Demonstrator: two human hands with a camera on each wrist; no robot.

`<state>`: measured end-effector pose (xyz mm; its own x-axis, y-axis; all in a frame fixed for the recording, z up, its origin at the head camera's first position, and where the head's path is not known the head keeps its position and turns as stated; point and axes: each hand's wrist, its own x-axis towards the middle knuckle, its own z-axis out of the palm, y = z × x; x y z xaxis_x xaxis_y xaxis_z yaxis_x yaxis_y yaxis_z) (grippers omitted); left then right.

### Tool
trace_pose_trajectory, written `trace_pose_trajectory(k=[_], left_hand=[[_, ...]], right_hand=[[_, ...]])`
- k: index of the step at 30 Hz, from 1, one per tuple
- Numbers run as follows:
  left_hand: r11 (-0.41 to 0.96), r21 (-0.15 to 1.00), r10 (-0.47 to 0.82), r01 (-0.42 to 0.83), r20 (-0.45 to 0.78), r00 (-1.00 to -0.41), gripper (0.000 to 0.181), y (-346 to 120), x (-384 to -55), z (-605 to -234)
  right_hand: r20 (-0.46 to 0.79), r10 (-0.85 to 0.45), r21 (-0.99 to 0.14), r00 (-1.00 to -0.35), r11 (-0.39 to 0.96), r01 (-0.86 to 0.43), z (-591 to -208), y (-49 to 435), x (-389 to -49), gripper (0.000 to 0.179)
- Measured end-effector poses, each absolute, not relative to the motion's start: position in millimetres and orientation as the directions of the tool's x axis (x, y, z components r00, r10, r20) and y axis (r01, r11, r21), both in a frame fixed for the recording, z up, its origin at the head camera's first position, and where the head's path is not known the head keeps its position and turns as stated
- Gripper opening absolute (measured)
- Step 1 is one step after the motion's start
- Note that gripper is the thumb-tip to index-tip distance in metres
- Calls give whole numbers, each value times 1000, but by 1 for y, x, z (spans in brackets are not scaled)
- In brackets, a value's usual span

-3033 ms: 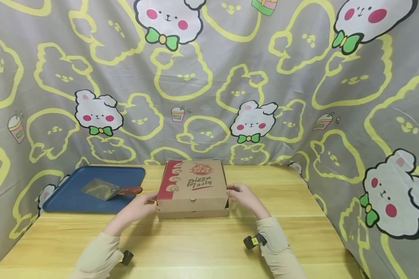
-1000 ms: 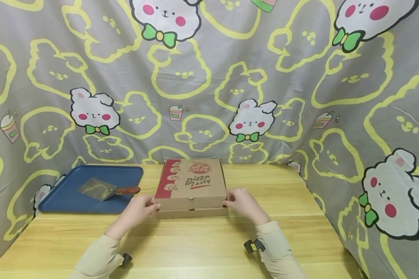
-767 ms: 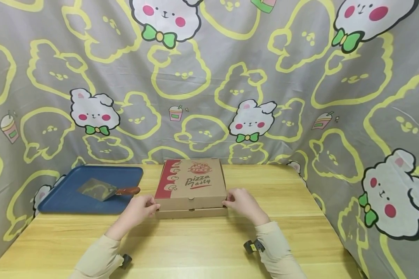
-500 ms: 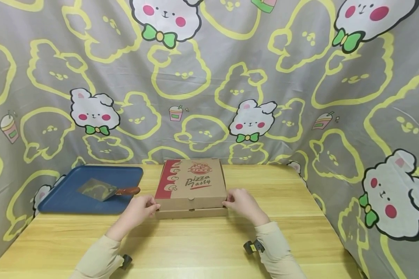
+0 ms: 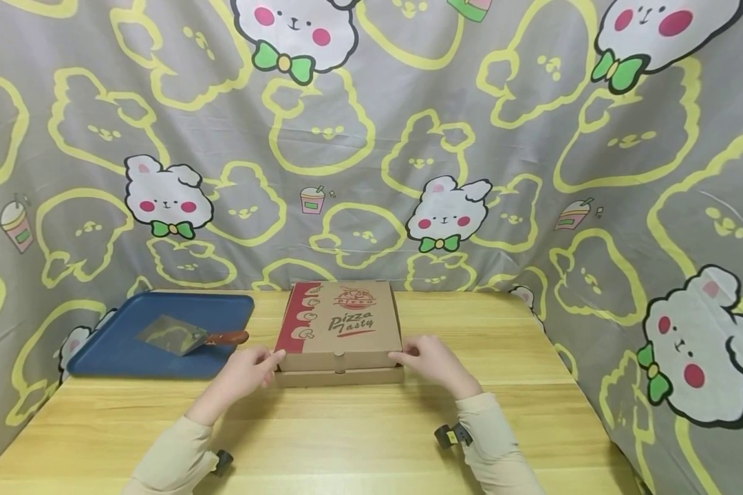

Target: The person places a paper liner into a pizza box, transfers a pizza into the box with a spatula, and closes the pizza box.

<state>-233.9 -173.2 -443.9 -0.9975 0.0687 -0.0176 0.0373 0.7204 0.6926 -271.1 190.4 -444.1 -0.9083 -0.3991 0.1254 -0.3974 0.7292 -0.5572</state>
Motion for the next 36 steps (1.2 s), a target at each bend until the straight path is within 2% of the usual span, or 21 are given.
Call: trace_pose_trajectory(k=[5,10,16,20,24,36], left_hand=[[664,745,24,-61,-102,-995,51,-177,-234,-444],[484,863,7,-142,-166,-986,55,-176,-236,-452],[268,937,85,-225,-256,-963,74,-178,-242,-463],[192,945,110,-264,-288,-951,73,-180,-245,-467],[135,951,116,-278,-294,-949,69,-183,-248,-471],[138,951,124,-276,-293,-948,69,-186,-249,-472]], right_hand=[[54,-304,-695,-951,673,-255,-449,189,-275,42],[-28,-226,-828,-974,551,-104,-457,190,-278,40],[-134,-266,-924,-954,381,24,-465,193,-279,49],[-209,-291,-949,-934,293,121,-470,194,-283,62],[-259,-297,-950,-919,251,187,-473,196,-286,66],[-271,-302,-947,-914,252,198,-472,195,-287,72]])
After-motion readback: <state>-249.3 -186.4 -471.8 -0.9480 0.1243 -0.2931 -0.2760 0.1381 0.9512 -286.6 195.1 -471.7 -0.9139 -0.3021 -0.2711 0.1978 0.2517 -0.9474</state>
